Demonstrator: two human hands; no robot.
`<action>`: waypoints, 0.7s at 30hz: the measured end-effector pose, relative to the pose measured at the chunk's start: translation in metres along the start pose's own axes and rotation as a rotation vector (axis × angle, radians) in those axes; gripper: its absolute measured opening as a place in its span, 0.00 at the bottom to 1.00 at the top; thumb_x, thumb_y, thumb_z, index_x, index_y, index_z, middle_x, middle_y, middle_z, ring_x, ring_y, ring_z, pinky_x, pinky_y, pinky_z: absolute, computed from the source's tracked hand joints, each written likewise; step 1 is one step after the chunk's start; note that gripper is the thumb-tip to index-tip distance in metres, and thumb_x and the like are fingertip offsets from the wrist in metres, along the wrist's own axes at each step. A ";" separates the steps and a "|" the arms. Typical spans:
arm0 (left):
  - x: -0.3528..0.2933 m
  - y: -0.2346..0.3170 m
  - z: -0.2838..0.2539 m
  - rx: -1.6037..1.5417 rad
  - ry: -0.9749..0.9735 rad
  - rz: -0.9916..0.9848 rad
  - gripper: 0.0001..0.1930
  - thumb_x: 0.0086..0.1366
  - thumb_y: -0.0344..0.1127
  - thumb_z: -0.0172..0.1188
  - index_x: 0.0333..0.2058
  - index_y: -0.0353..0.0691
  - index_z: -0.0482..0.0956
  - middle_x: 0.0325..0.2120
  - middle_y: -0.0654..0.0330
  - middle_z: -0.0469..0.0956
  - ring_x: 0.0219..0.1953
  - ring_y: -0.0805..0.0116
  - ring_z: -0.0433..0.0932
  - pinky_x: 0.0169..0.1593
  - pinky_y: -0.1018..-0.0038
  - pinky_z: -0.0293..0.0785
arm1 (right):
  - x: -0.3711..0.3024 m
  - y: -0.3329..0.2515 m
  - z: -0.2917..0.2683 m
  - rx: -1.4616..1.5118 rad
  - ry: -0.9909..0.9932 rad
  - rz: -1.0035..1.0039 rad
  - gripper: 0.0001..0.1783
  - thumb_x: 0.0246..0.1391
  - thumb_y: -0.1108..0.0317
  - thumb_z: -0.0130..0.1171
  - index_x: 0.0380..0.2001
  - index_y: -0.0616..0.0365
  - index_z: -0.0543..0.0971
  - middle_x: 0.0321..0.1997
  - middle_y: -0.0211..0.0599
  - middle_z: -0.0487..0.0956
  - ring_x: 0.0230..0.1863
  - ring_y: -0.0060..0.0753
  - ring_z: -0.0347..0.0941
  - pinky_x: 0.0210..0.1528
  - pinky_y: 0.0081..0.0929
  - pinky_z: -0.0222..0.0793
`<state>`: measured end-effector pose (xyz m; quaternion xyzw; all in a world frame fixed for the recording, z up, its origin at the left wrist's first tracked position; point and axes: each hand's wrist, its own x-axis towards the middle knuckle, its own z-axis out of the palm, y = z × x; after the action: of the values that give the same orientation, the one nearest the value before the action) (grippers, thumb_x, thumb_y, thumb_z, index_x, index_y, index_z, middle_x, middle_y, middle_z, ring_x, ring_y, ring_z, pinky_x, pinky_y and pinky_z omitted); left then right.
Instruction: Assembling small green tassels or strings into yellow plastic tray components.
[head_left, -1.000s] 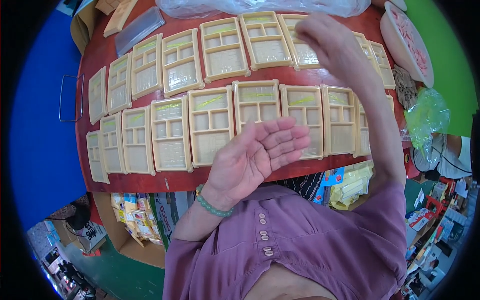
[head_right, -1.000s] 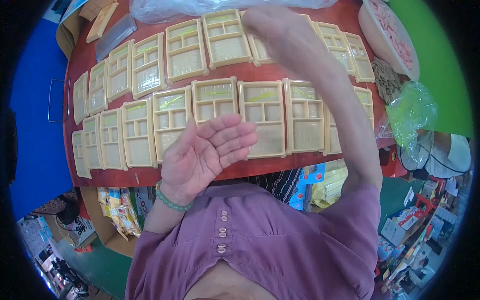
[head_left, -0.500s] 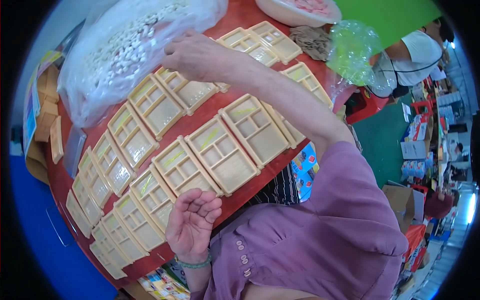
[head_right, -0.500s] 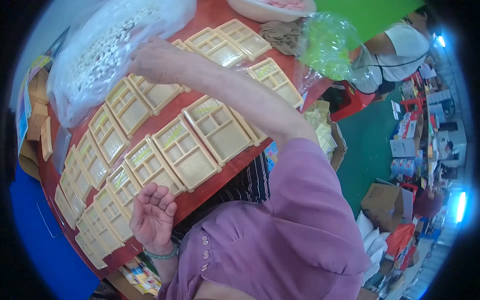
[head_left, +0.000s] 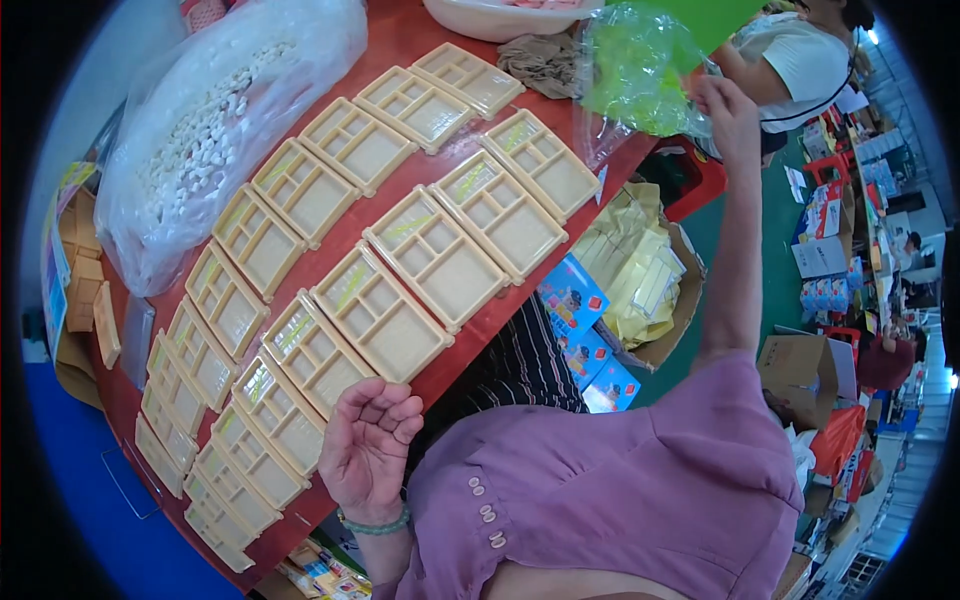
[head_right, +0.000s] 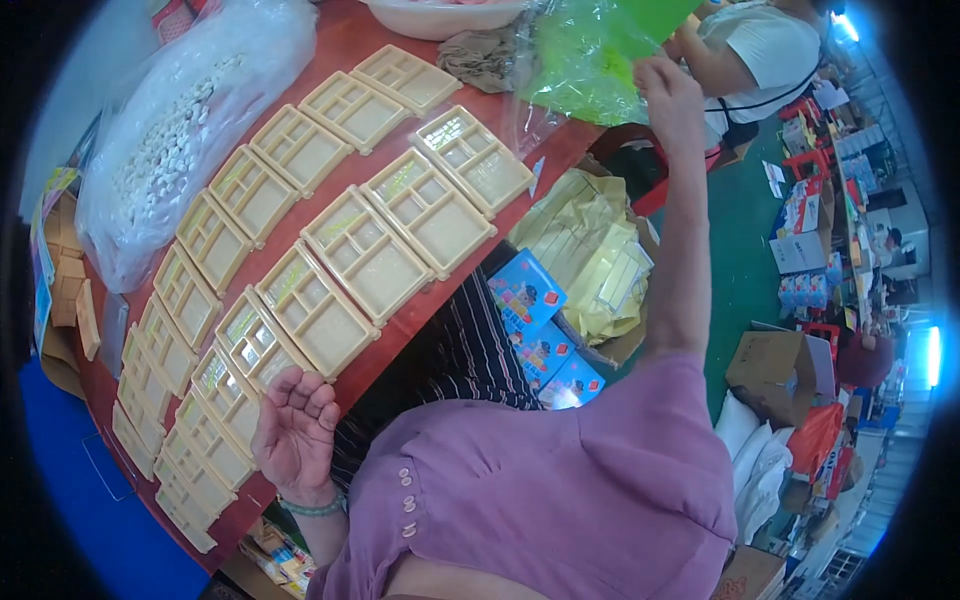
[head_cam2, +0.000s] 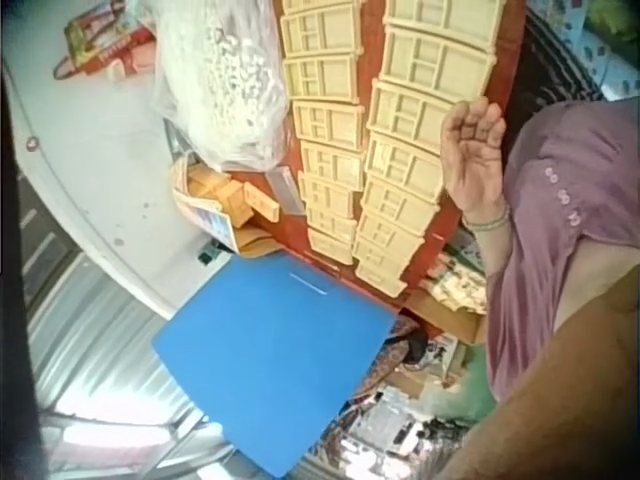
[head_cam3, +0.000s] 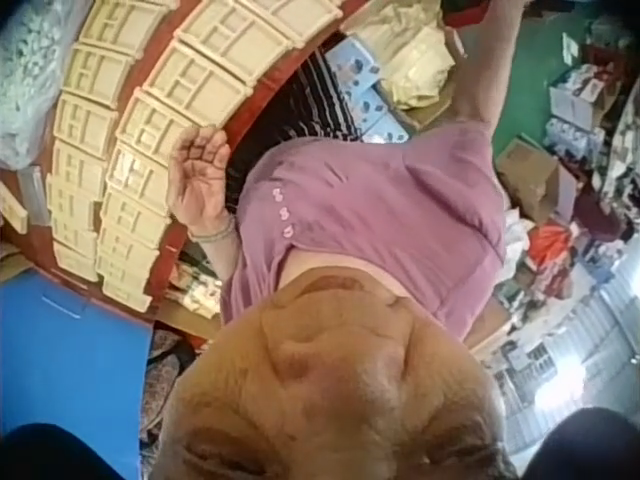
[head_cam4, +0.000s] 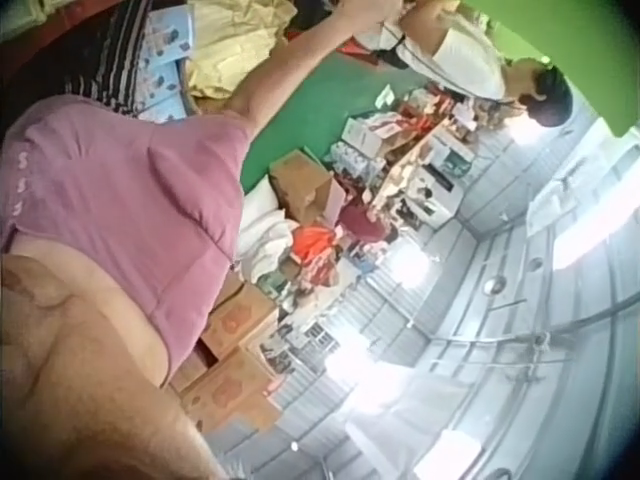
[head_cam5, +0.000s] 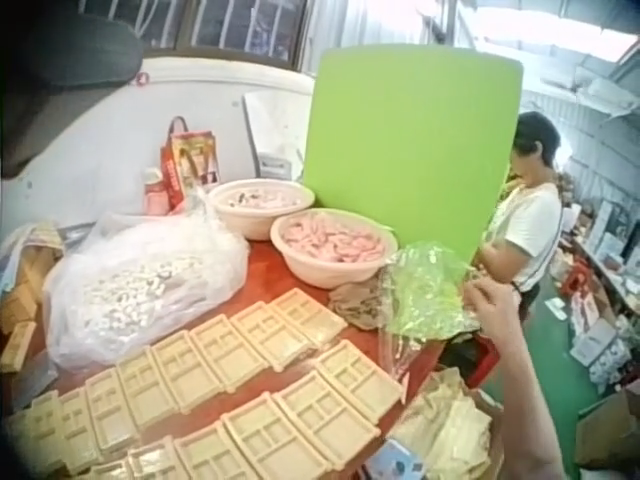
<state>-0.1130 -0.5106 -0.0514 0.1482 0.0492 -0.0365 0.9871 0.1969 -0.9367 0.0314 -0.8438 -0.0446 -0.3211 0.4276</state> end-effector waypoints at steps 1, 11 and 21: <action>0.001 -0.003 0.002 0.022 0.008 -0.016 0.25 0.70 0.44 0.42 0.54 0.24 0.61 0.50 0.36 0.69 0.53 0.46 0.72 0.55 0.57 0.71 | 0.012 0.015 0.000 -0.224 -0.228 -0.037 0.10 0.58 0.70 0.53 0.37 0.68 0.76 0.28 0.33 0.78 0.33 0.20 0.73 0.38 0.17 0.68; 0.005 -0.019 0.016 0.165 0.076 -0.014 0.24 0.71 0.42 0.40 0.55 0.25 0.62 0.50 0.37 0.70 0.52 0.47 0.73 0.54 0.60 0.73 | 0.103 0.150 0.047 -0.914 -0.711 -0.337 0.14 0.52 0.68 0.53 0.40 0.64 0.77 0.40 0.54 0.78 0.44 0.55 0.73 0.49 0.42 0.67; 0.007 -0.020 0.022 0.181 0.130 -0.072 0.22 0.71 0.42 0.41 0.52 0.25 0.66 0.46 0.39 0.73 0.49 0.51 0.75 0.53 0.62 0.74 | 0.149 0.248 0.031 -0.839 -0.716 -0.445 0.27 0.46 0.59 0.60 0.49 0.59 0.73 0.51 0.51 0.74 0.48 0.52 0.73 0.51 0.39 0.68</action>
<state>-0.1057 -0.5370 -0.0370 0.2371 0.1148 -0.0667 0.9624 0.4172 -1.1000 -0.0670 -0.9669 -0.2312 -0.0887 -0.0615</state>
